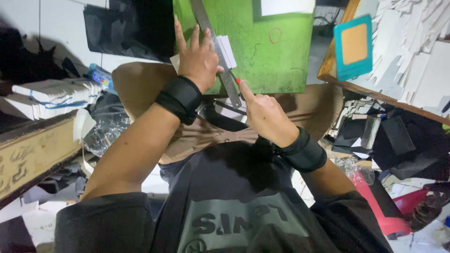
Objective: The person cuts and measures rectangular pieces of white material using a ruler and a utility knife.
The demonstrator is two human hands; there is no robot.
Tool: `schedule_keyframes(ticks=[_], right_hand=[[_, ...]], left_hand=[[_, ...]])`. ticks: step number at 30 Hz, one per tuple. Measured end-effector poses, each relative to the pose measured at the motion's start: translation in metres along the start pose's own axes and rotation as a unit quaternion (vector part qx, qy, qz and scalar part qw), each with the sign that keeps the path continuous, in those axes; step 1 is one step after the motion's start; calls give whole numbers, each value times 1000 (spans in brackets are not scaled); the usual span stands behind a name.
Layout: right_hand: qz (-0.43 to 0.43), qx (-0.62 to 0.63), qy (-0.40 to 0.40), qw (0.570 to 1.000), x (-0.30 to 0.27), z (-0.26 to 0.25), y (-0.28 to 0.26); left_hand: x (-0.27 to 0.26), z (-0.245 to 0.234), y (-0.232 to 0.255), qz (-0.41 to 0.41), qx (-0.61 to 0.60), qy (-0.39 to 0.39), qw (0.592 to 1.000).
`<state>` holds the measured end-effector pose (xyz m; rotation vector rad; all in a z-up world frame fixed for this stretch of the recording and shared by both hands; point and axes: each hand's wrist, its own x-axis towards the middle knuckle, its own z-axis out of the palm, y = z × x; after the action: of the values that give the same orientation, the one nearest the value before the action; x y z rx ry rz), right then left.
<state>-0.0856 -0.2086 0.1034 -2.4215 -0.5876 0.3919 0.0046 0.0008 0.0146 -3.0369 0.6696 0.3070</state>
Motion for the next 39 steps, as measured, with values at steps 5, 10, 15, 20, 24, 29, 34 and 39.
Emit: schedule_keyframes(ticks=[5,10,15,20,24,29,34,39], right_hand=[[-15,-11,-11,1000,21,-22,-5],[-7,-18,-45,999,35,-43,-15],[-18,5,41,999,51,-40,-15],[-50,3,106,993,80,0,21],[-13,2,55,998,86,1,17],[-21,36,40,998,72,1,9],[11,30,21,999,20,4,6],[6,28,100,995,-3,-1,6]], left_hand=[[3,-1,0,-10,-2,-20,1000],[5,1,0,-8,1,-13,1000],[1,-13,1,-5,-31,-44,999],[5,-3,0,-17,-33,-42,998],[7,6,-1,-18,-34,-24,999],[1,4,0,-10,-40,-23,999],[3,-2,-1,-5,-27,-11,1000],[2,-4,1,4,-34,-8,999]])
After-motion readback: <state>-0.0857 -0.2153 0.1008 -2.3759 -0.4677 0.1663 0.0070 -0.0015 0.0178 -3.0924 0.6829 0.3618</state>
